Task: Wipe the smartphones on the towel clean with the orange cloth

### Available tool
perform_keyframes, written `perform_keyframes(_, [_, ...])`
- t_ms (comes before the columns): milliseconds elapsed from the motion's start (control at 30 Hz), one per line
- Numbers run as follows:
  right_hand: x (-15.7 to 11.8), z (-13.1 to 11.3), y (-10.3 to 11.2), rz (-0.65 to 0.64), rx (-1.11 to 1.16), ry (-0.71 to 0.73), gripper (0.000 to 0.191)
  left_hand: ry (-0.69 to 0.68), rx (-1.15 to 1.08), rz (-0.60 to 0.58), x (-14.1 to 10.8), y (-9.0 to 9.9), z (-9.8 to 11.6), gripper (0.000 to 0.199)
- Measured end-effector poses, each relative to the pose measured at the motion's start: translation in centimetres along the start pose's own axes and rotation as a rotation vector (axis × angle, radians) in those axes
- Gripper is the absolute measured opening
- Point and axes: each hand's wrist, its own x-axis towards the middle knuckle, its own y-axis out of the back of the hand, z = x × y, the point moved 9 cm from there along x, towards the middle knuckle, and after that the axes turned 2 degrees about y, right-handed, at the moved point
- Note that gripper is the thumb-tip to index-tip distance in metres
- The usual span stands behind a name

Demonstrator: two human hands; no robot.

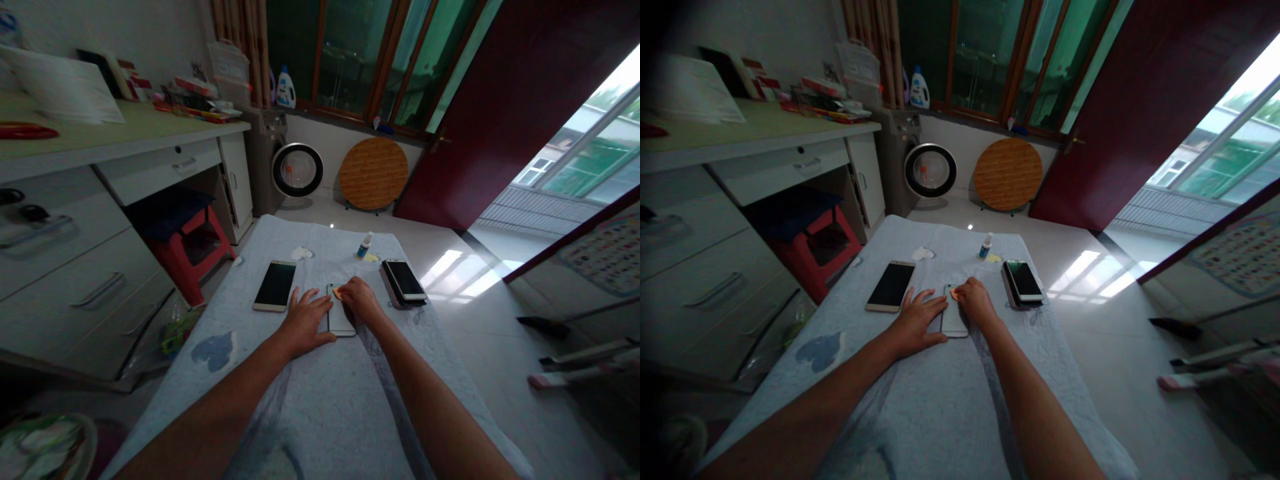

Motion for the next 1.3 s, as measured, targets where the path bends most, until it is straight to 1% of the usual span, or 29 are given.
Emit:
perform_keyframes(67, [0.7, 0.4, 0.0, 0.036, -0.014, -0.051, 0.025, -0.009, 0.001, 0.008, 0.0, 0.1, 0.1, 0.063])
perform_keyframes(133, [0.9, 0.2, 0.1, 0.06, -0.029, -0.062, 0.024, -0.019, -0.002, 0.021, 0.0, 0.2, 0.1, 0.06])
perform_keyframes(233, [0.2, -1.1, 0.0, 0.047, -0.036, 0.002, 0.023, -0.031, -0.007, 0.043, -0.1, 0.5, 0.4, 0.055])
perform_keyframes(333, [-1.3, -2.4, -0.3, 0.011, -0.01, 0.104, 0.022, -0.051, -0.023, 0.054, -0.2, 0.8, 0.9, 0.053])
perform_keyframes(400, [-2.2, -2.9, -0.4, 0.003, 0.002, 0.152, 0.022, -0.059, -0.034, 0.051, -0.2, 0.9, 1.1, 0.049])
perform_keyframes(467, [-2.6, -3.0, -0.4, 0.001, 0.008, 0.168, 0.021, -0.063, -0.035, 0.046, -0.2, 1.0, 1.2, 0.044])
perform_keyframes(533, [-2.3, -2.9, -0.5, -0.002, 0.009, 0.168, 0.02, -0.067, -0.024, 0.049, -0.2, 1.0, 1.3, 0.042])
perform_keyframes(667, [-0.4, -2.9, -0.8, 0.005, -0.018, 0.152, 0.022, -0.075, 0.008, 0.054, -0.1, 1.0, 1.2, 0.041])
perform_keyframes(767, [0.9, -3.2, -1.2, 0.011, -0.054, 0.151, 0.024, -0.089, -0.01, 0.021, 0.0, 0.6, 1.3, 0.042])
perform_keyframes(900, [1.9, -3.6, -1.4, 0.02, -0.094, 0.175, 0.024, -0.095, -0.036, -0.006, 0.1, 0.4, 1.2, 0.041])
perform_keyframes(1100, [3.5, -2.5, -1.7, -0.006, -0.164, 0.084, 0.029, -0.079, -0.038, 0.013, 0.1, 0.6, 1.1, 0.037])
perform_keyframes(1200, [3.6, -2.6, -1.7, -0.02, -0.15, 0.1, 0.028, -0.07, -0.031, 0.027, 0.1, 0.9, 1.1, 0.039])
perform_keyframes(1300, [2.7, -3.3, -1.9, -0.052, -0.116, 0.177, 0.023, -0.073, -0.023, 0.03, 0.1, 1.1, 1.1, 0.041])
